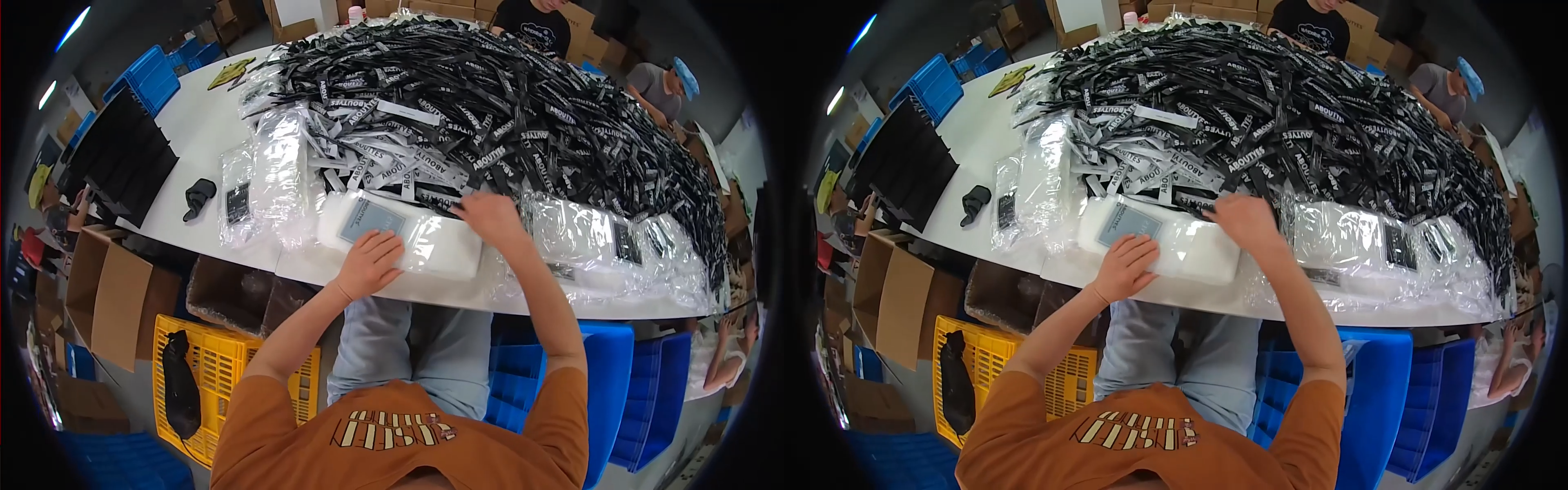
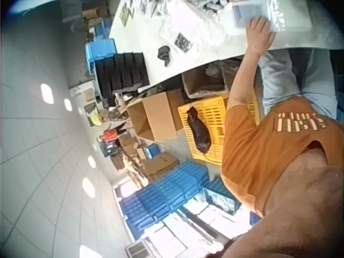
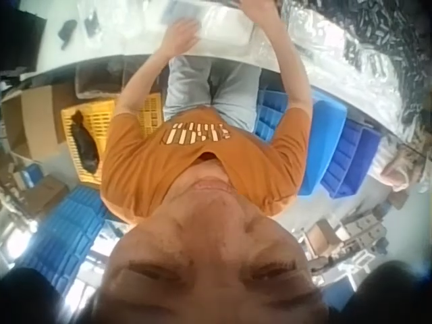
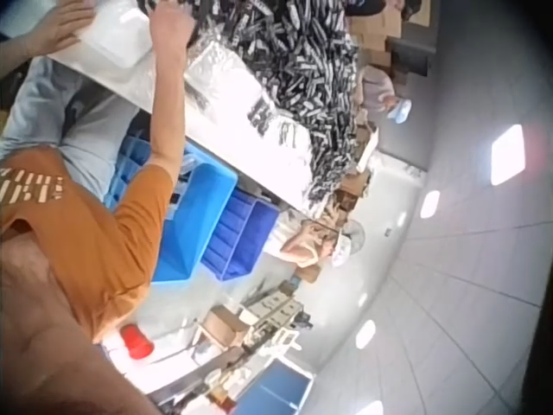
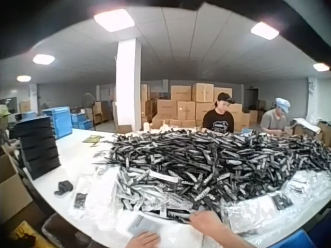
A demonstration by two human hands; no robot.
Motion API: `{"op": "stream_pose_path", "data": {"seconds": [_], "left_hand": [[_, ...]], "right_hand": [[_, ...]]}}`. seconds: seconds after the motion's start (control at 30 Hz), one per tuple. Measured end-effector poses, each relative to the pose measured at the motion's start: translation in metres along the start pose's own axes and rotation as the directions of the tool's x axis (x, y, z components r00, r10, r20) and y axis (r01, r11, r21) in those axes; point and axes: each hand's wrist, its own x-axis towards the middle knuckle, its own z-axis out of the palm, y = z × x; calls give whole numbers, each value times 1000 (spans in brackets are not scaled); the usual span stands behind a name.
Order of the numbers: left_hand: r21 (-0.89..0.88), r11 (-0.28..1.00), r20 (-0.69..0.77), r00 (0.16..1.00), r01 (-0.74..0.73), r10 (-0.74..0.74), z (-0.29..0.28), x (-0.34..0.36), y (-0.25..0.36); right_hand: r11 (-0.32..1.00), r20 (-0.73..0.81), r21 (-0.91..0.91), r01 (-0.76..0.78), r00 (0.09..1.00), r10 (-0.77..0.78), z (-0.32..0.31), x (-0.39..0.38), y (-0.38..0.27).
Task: Packaging black electrical cables into small clear plastic bags.
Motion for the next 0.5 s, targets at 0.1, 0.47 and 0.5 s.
{"op": "stream_pose_path", "data": {"seconds": [0.1, 0.47, 0.5], "left_hand": [[15, 1000, -16, 1000, 13, -13, 1, 3, 0], [-22, 1000, -24, 1000, 14, -14, 4, 3, -3], [-25, 1000, -24, 1000, 18, -19, 4, 3, -3]], "right_hand": [[997, -4, 55, 44, 999, -44, 10, 27, -26], [719, -471, 687, 107, 818, 329, 15, 70, -37], [459, -366, 886, 65, 704, 608, 14, 65, -38]]}}
